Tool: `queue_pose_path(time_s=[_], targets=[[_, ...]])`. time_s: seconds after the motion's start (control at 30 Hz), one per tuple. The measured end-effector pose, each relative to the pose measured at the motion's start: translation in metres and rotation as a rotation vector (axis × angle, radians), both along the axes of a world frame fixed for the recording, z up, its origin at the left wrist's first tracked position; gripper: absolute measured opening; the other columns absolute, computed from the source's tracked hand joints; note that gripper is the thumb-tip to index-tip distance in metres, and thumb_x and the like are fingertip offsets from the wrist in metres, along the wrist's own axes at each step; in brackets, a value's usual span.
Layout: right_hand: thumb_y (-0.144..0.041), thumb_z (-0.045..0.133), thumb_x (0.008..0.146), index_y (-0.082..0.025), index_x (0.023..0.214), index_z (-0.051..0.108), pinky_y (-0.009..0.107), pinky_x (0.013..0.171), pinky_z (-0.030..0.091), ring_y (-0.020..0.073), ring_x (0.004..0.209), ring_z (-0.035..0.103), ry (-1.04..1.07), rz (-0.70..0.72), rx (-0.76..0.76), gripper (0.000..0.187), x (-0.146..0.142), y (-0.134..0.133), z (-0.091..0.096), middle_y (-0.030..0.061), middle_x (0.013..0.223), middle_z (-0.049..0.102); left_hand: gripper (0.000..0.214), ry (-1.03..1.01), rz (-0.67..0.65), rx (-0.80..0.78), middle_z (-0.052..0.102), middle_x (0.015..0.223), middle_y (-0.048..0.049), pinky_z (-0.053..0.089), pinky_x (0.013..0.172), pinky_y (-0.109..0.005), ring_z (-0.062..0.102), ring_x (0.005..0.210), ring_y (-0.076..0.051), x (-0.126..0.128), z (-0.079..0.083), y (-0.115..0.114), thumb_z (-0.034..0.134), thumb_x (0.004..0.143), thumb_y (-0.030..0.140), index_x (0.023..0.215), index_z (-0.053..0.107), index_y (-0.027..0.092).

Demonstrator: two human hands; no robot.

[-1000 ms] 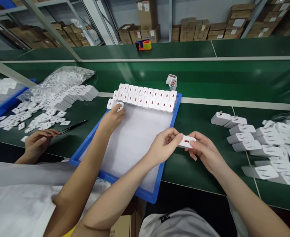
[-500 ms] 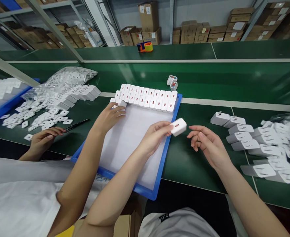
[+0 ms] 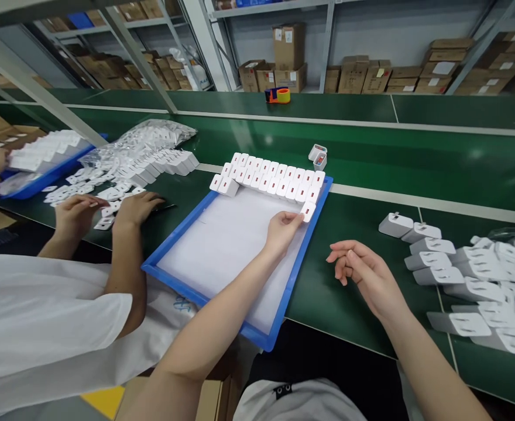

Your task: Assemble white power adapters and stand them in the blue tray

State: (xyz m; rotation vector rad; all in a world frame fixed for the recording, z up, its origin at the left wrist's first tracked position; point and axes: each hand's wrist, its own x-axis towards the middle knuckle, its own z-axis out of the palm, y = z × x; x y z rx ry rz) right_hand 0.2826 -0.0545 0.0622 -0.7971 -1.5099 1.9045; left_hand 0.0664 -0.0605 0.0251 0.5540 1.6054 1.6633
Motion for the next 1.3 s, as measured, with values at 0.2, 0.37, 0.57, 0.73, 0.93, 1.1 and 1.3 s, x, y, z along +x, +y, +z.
queue_pose_path(time_s=[0.2,0.37,0.57,0.73,0.93,1.1,1.3], targets=[[-0.054,0.061,0.096,-0.022,0.109,0.070,0.028,0.057,0.048,0.0148,0.068,0.058,0.009,-0.017,0.005,0.036,0.001,-0.001,0.004,0.0086,0.098,0.068,0.021,0.074,-0.028,0.002,0.073,0.075,-0.0068,0.053,0.087,-0.038,0.070,0.079,-0.022,0.003,0.003,0.002,0.080,0.075,0.033,0.074,0.069,0.015],[-0.053,0.062,0.095,-0.022,0.106,0.070,0.027,0.057,0.048,0.0145,0.068,0.058,0.000,-0.006,-0.002,0.035,-0.001,-0.001,0.005,0.0085,0.097,0.068,0.016,0.095,-0.070,0.015,0.072,0.072,-0.0052,0.053,0.086,-0.036,0.069,0.076,-0.020,-0.001,0.009,0.000,0.079,0.076,0.027,0.075,0.069,0.015],[-0.052,0.061,0.096,-0.022,0.104,0.071,0.027,0.058,0.048,0.0144,0.069,0.058,-0.015,-0.001,-0.011,0.033,0.000,0.000,0.004,0.0084,0.098,0.068,0.013,0.048,-0.113,0.017,0.073,0.078,-0.0071,0.055,0.088,-0.038,0.071,0.075,-0.019,-0.007,0.008,0.001,0.075,0.079,0.025,0.081,0.068,0.013],[-0.052,0.059,0.097,-0.021,0.103,0.071,0.026,0.059,0.047,0.0139,0.070,0.058,-0.027,0.020,-0.013,0.034,0.001,0.001,0.002,0.0085,0.100,0.069,0.010,0.030,-0.114,0.004,0.073,0.087,-0.0078,0.056,0.092,-0.038,0.071,0.079,-0.018,-0.007,0.007,0.000,0.071,0.083,0.022,0.085,0.068,0.013],[-0.052,0.059,0.097,-0.021,0.102,0.071,0.027,0.059,0.046,0.0146,0.070,0.059,-0.044,0.013,-0.005,0.034,0.001,0.003,0.000,0.0088,0.099,0.069,0.013,0.071,-0.147,0.024,0.073,0.103,-0.0085,0.057,0.090,-0.036,0.070,0.089,-0.019,-0.006,0.008,-0.001,0.067,0.085,0.019,0.098,0.070,0.016],[-0.054,0.059,0.096,-0.020,0.101,0.071,0.027,0.058,0.046,0.0150,0.070,0.059,-0.054,0.015,0.000,0.037,0.000,0.003,0.001,0.0093,0.097,0.069,0.011,0.112,-0.187,0.047,0.073,0.102,-0.0068,0.057,0.087,-0.035,0.070,0.089,-0.020,-0.008,0.005,0.001,0.068,0.083,0.019,0.094,0.071,0.017],[-0.055,0.059,0.096,-0.020,0.100,0.072,0.026,0.059,0.046,0.0145,0.070,0.059,-0.066,0.026,-0.001,0.037,0.000,0.002,0.000,0.0089,0.098,0.069,0.014,0.119,-0.175,0.036,0.073,0.099,-0.0080,0.059,0.086,-0.037,0.072,0.083,-0.020,-0.008,0.001,0.004,0.069,0.084,0.025,0.095,0.070,0.016]])
